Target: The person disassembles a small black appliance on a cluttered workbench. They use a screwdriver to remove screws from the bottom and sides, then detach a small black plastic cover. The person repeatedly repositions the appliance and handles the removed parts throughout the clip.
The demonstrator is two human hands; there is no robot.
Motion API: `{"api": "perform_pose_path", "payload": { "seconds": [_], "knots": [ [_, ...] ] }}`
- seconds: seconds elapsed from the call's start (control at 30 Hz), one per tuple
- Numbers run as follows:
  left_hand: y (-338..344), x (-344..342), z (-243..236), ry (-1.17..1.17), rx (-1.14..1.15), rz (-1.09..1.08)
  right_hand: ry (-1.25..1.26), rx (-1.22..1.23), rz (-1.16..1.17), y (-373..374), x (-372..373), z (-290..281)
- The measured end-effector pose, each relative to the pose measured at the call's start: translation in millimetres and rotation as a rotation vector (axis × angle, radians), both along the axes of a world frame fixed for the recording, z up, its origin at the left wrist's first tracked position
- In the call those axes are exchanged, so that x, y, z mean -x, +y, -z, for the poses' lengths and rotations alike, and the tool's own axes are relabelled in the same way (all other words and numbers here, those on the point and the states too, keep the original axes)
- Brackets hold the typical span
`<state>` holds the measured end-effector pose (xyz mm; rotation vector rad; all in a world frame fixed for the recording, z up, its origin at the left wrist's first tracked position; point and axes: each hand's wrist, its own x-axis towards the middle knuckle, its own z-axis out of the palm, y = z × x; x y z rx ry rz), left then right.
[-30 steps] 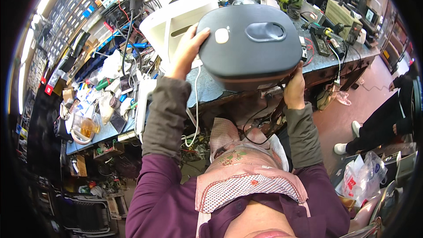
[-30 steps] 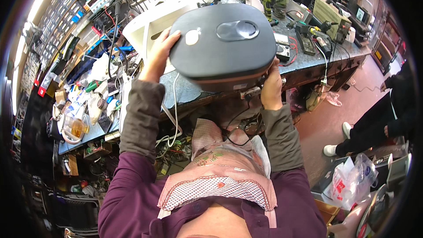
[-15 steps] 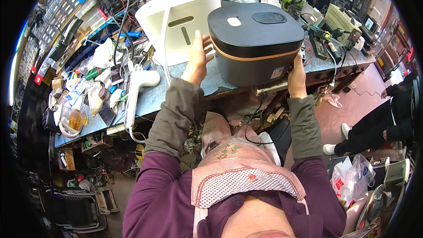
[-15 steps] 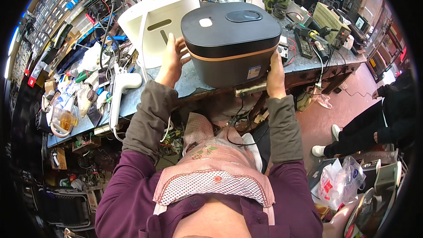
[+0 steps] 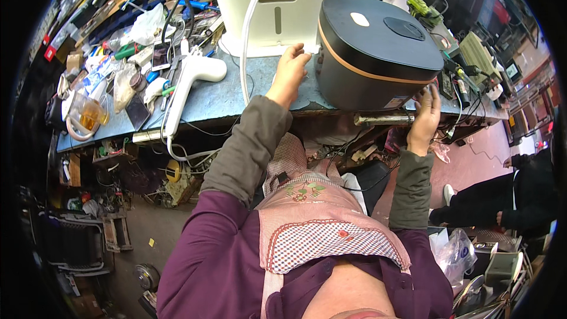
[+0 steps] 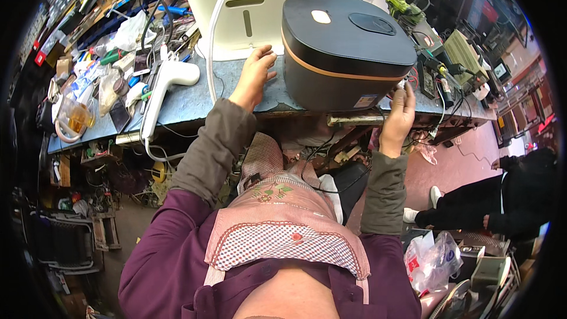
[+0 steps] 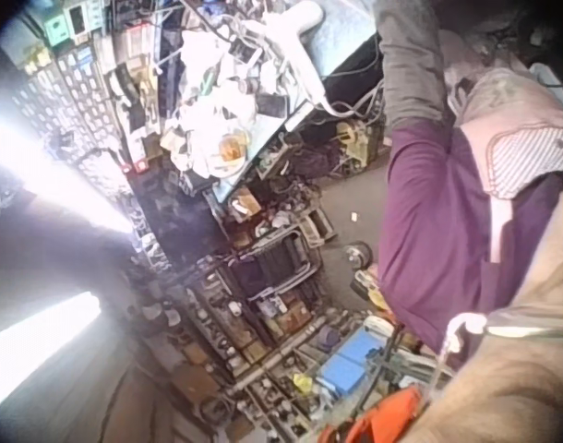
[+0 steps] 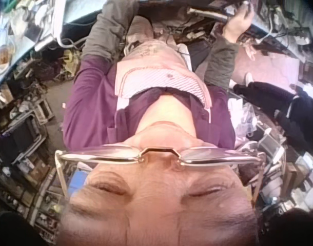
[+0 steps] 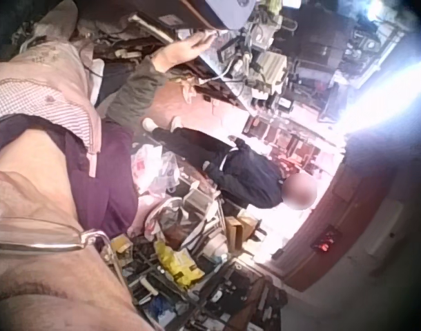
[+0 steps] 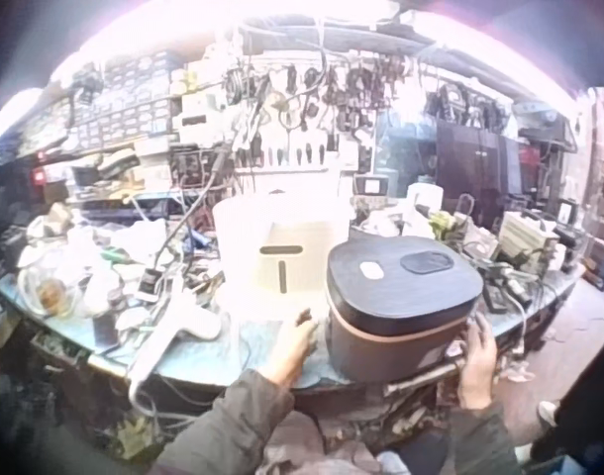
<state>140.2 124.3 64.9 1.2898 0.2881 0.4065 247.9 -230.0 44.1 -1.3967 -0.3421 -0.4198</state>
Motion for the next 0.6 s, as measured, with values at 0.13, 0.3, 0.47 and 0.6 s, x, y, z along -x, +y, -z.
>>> {"api": "perform_pose_path", "payload": {
  "seconds": [0.13,0.3,0.47,0.6],
  "knots": [
    [8.8,-21.6,9.4,-0.025,0.291,0.18,-0.073,-0.049,-0.073,29.7,30.1,-59.3],
    [-22.1,-6.0,19.7,-0.09,0.239,0.201,-0.049,-0.153,-0.127,39.2,-18.6,-57.8],
    [-85.2,60.6,48.2,-0.109,-0.13,0.056,-0.208,-0.062,-0.327,11.4,-106.0,-54.5],
    [-94.0,59.2,41.2,-0.058,-0.302,0.007,-0.167,-0.103,-0.193,14.8,-151.3,-42.0]
  ]
}}
